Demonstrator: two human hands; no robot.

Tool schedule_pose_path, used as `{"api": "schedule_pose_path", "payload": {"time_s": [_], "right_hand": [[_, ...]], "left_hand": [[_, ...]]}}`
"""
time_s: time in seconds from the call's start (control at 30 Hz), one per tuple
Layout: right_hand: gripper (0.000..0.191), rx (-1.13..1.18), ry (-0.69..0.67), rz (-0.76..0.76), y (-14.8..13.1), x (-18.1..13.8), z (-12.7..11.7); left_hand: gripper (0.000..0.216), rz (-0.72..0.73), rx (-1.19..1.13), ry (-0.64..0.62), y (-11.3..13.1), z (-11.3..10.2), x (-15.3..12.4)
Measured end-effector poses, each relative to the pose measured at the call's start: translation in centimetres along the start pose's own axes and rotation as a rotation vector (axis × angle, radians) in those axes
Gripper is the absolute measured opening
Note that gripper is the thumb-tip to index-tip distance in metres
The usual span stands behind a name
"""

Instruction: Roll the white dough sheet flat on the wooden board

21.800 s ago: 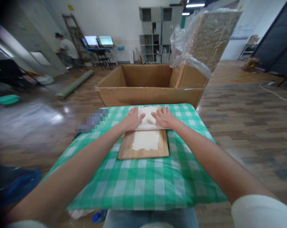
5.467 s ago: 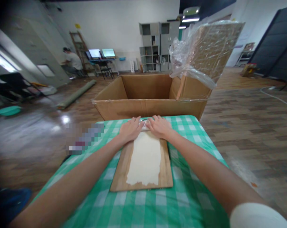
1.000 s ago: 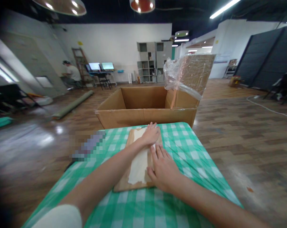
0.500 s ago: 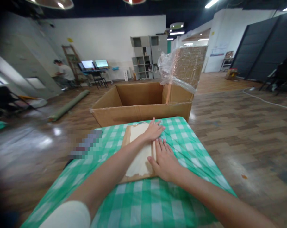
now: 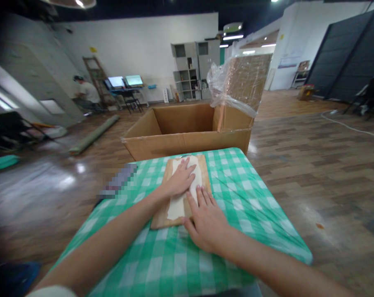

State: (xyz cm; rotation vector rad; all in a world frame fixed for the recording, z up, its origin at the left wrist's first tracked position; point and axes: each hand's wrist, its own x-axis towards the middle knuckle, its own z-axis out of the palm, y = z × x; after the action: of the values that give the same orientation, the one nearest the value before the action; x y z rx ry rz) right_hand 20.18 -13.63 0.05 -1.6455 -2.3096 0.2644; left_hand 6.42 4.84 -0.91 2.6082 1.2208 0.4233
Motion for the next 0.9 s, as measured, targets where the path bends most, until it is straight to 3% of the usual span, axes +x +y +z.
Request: {"api": "schedule_pose_path", "payload": {"time_s": [0.17, 0.33, 0.5, 0.67, 0.9], "right_hand": [[0.086, 0.067, -0.091, -0.069, -1.4, 1.8, -0.2], [0.086, 0.032, -0.065, -0.127, -4.2, 4.9, 1.4], [0.085, -0.001, -0.045, -0.122, -4.9, 7.7, 2.4], [0.087, 0.000, -0.021, -0.029, -5.0, 9.3, 2.8], [0.081, -0.004, -0.034, 0.014, -5.6, 9.5, 3.3]], "left_hand": [[0.051, -0.108, -0.036, 0.039, -2.5, -0.7, -1.2], [0.062, -0.204, -0.064, 0.098, -5.3, -0.5, -2.0], [0.064, -0.300, -0.119, 0.092, -8.4, -0.3, 0.1], [0.063, -0.317, -0.191, 0.109, -9.9, 0.0, 2.7], [0.065, -0.328, -0.272, 0.147, -11.3, -0.1, 1.8]]}}
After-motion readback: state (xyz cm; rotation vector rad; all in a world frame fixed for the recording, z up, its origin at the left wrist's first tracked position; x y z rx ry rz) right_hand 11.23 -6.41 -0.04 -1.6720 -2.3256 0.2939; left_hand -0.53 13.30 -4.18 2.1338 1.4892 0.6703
